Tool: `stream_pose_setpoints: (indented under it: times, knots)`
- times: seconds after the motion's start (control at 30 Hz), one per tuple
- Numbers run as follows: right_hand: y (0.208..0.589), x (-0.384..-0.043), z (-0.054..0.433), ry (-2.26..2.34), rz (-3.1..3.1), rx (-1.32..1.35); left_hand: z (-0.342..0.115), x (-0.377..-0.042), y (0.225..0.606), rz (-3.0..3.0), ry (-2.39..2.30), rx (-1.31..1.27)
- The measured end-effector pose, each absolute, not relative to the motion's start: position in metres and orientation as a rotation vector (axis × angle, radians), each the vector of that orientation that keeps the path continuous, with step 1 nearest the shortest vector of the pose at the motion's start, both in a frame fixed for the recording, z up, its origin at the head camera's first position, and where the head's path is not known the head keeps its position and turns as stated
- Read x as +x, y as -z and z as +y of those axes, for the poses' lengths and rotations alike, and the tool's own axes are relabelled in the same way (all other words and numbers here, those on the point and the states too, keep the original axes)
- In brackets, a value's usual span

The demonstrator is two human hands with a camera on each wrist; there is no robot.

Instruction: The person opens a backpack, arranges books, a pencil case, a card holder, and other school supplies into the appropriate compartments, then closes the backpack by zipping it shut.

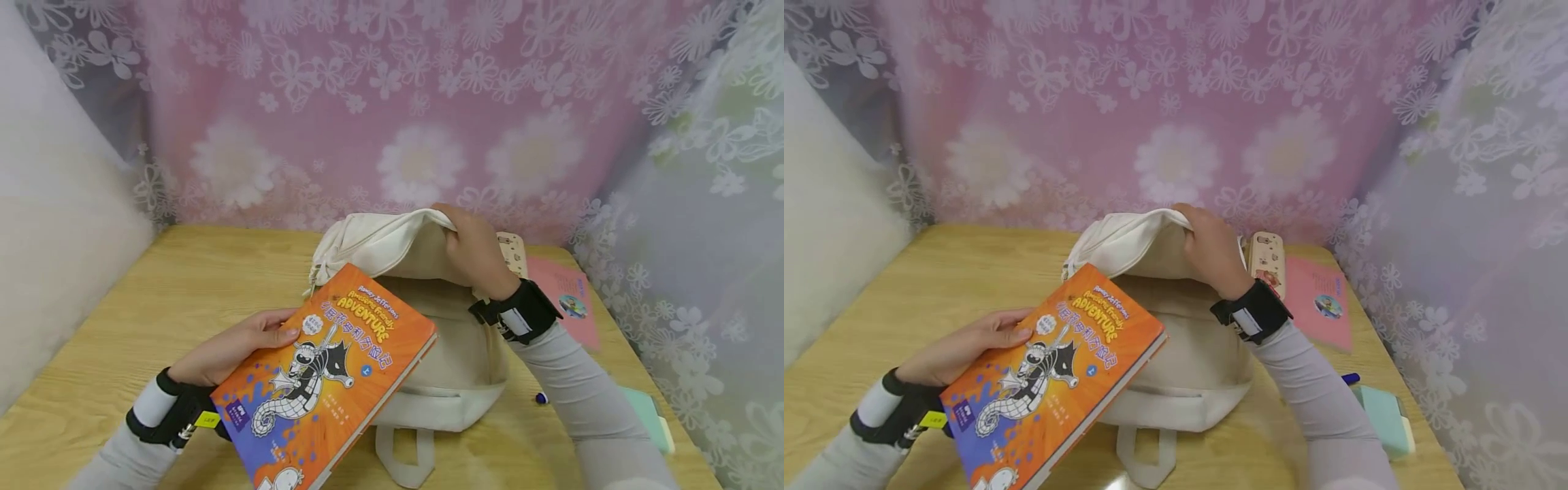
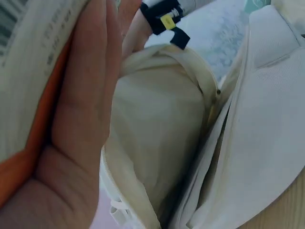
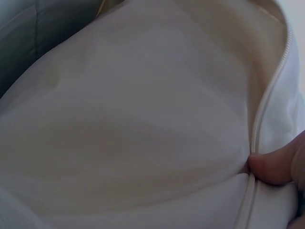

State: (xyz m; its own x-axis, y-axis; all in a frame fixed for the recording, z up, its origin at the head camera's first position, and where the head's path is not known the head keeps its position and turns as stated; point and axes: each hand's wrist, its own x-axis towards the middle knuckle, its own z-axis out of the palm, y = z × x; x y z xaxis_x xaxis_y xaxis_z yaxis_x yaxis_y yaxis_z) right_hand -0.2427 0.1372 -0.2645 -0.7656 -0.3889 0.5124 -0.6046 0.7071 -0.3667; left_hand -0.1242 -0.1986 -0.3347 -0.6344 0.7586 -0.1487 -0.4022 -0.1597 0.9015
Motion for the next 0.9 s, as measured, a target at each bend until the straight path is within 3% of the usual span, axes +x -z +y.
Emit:
stream_pose_setpoints:
  times: [0.37, 0.63, 0.9]
  knots:
    - [0.260, -0.239, 0.133, -0.753, -2.515, 0.842, -0.172, -0.123, 0.322, 1.416, -1.730, 0.487]
    - [0.247, -0.224, 0.124, -0.753, -2.548, 0.991, -0.121, -0.176, 0.344, 1.588, -1.730, 0.253]
    - [0.250, -0.198, 0.121, -0.743, -2.488, 1.126, -0.057, -0.235, 0.368, 1.709, -2.065, 0.361]
